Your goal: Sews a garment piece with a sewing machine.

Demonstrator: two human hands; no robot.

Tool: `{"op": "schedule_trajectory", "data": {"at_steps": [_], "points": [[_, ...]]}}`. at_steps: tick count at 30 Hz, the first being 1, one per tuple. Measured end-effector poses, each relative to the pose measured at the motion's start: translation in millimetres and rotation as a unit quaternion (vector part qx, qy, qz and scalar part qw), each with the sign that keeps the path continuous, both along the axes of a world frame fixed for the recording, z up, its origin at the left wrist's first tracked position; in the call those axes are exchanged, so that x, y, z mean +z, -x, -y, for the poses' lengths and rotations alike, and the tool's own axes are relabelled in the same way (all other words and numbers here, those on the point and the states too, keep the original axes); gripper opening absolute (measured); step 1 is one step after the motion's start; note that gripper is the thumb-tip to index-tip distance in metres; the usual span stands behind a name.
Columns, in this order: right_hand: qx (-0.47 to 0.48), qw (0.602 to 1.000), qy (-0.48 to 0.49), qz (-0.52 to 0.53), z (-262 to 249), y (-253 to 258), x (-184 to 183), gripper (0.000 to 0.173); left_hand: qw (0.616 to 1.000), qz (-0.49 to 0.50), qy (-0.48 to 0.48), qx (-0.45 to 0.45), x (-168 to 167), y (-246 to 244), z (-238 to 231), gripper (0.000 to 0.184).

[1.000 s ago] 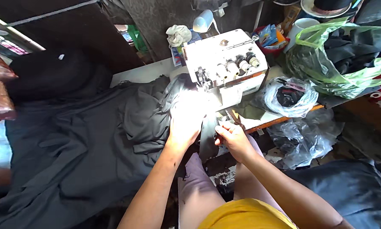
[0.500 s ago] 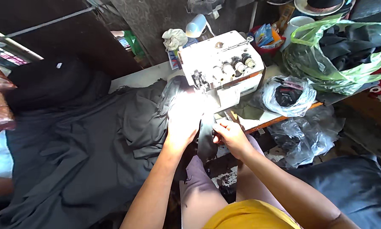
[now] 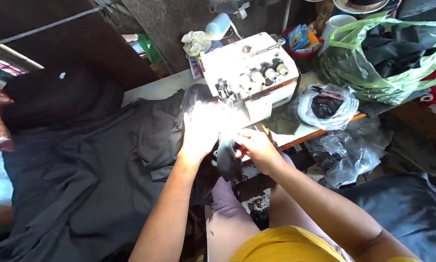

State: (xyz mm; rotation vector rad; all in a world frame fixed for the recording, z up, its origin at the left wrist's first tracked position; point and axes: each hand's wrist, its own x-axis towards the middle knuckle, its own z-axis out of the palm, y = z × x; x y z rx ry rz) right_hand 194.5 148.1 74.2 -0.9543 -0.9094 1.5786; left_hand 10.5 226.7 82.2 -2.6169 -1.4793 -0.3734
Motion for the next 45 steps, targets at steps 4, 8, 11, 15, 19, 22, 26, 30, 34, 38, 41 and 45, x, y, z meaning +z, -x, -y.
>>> {"op": "schedule_trajectory", "data": {"at_steps": [4, 8, 11, 15, 19, 22, 26, 30, 34, 38, 41, 45], "points": [[0.004, 0.991, 0.076, -0.114, -3.5, 11.3, 31.7, 0.014, 0.999, 0.013, 0.016, -0.031, 5.7, 0.1, -15.0, 0.042], [0.022, 0.957, 0.135, -0.255, -36.7, 31.4, 45.9, 0.014, 0.995, 0.012, 0.054, 0.085, 20.7, -0.5, -43.5, 0.034], [0.136, 0.963, 0.100, -0.209, -51.2, 32.7, 38.6, 0.011, 0.965, -0.017, 0.116, 0.235, 46.3, -4.9, -8.1, 0.033], [0.102, 0.977, 0.186, 0.031, -35.5, -19.4, 18.5, 0.012, 0.958, 0.030, 0.253, 0.131, 69.4, 14.7, 84.4, 0.035], [-0.039, 0.981, 0.124, 0.144, -46.1, -63.0, -10.9, 0.020, 0.937, 0.222, 0.270, 0.007, 59.1, 23.0, 112.9, 0.046], [-0.024, 0.982, -0.015, 0.186, -37.5, -53.1, 6.0, 0.019, 0.969, 0.237, 0.065, -0.016, 60.0, 10.4, 82.8, 0.036], [0.026, 0.949, -0.227, 0.215, -15.8, -52.6, 20.4, 0.010, 0.955, 0.245, 0.081, -0.145, 63.6, -3.9, 40.8, 0.036], [0.040, 0.915, -0.327, 0.234, -3.3, -74.7, 24.2, 0.008, 0.956, 0.160, 0.133, -0.208, 65.2, 14.2, 25.4, 0.029], [0.004, 0.946, -0.258, 0.196, -8.5, -95.5, 11.3, 0.013, 0.983, 0.151, 0.055, -0.089, 88.2, 76.8, 40.6, 0.033], [0.017, 0.946, -0.251, 0.206, -12.0, -88.0, 9.2, 0.010, 0.971, 0.234, 0.013, -0.039, 100.7, 109.8, 64.1, 0.027], [0.012, 0.950, -0.231, 0.212, -15.2, -79.2, 14.5, 0.011, 0.963, 0.270, -0.005, -0.019, 95.1, 119.1, 75.9, 0.026], [0.006, 0.948, -0.231, 0.221, -18.0, -77.6, 20.7, 0.011, 0.954, 0.300, -0.026, -0.003, 87.4, 125.8, 80.8, 0.026]]}}
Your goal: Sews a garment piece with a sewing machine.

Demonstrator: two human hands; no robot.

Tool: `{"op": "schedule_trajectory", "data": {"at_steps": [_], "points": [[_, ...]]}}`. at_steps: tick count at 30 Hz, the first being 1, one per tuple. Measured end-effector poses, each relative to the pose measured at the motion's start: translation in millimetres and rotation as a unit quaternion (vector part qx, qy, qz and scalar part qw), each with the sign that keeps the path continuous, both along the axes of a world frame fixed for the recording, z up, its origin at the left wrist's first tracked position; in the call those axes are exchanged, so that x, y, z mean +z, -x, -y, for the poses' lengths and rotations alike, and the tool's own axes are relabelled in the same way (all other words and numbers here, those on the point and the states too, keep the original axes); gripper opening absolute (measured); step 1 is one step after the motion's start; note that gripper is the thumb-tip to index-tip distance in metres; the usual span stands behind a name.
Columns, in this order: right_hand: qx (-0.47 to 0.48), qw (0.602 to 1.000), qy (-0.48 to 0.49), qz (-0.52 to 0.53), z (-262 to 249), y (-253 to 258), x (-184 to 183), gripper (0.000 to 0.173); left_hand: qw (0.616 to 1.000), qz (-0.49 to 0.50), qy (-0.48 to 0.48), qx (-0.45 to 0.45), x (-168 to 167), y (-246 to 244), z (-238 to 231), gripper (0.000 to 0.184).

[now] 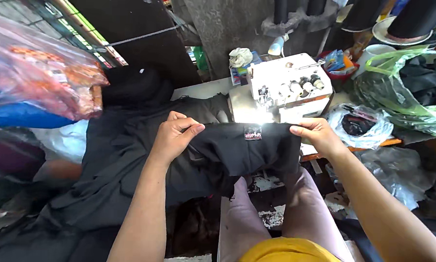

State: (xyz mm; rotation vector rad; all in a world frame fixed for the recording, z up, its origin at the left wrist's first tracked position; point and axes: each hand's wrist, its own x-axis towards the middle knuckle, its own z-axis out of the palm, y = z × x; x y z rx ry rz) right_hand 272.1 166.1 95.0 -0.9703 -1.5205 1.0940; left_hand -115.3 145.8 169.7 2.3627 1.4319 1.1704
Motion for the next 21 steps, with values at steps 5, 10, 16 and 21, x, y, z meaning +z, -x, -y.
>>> {"op": "schedule_trajectory", "data": {"at_steps": [5, 10, 16, 21], "points": [[-0.021, 0.998, -0.046, 0.039, 2.6, -7.2, 7.1, 0.006, 0.999, -0.015, -0.024, -0.033, 4.6, -2.6, 0.3, 0.032], [-0.012, 0.988, -0.114, 0.104, 11.7, -21.3, 34.6, 0.011, 0.997, -0.062, -0.032, -0.019, 37.4, -12.1, 7.6, 0.027], [-0.065, 0.889, -0.341, 0.299, 32.2, -41.0, 95.0, 0.014, 0.992, -0.078, -0.100, 0.006, 97.8, -22.7, 17.7, 0.033], [-0.125, 0.850, -0.472, 0.198, 76.2, -98.8, 181.5, 0.029, 0.963, -0.056, -0.241, -0.105, 183.3, -33.3, -9.1, 0.031]]}}
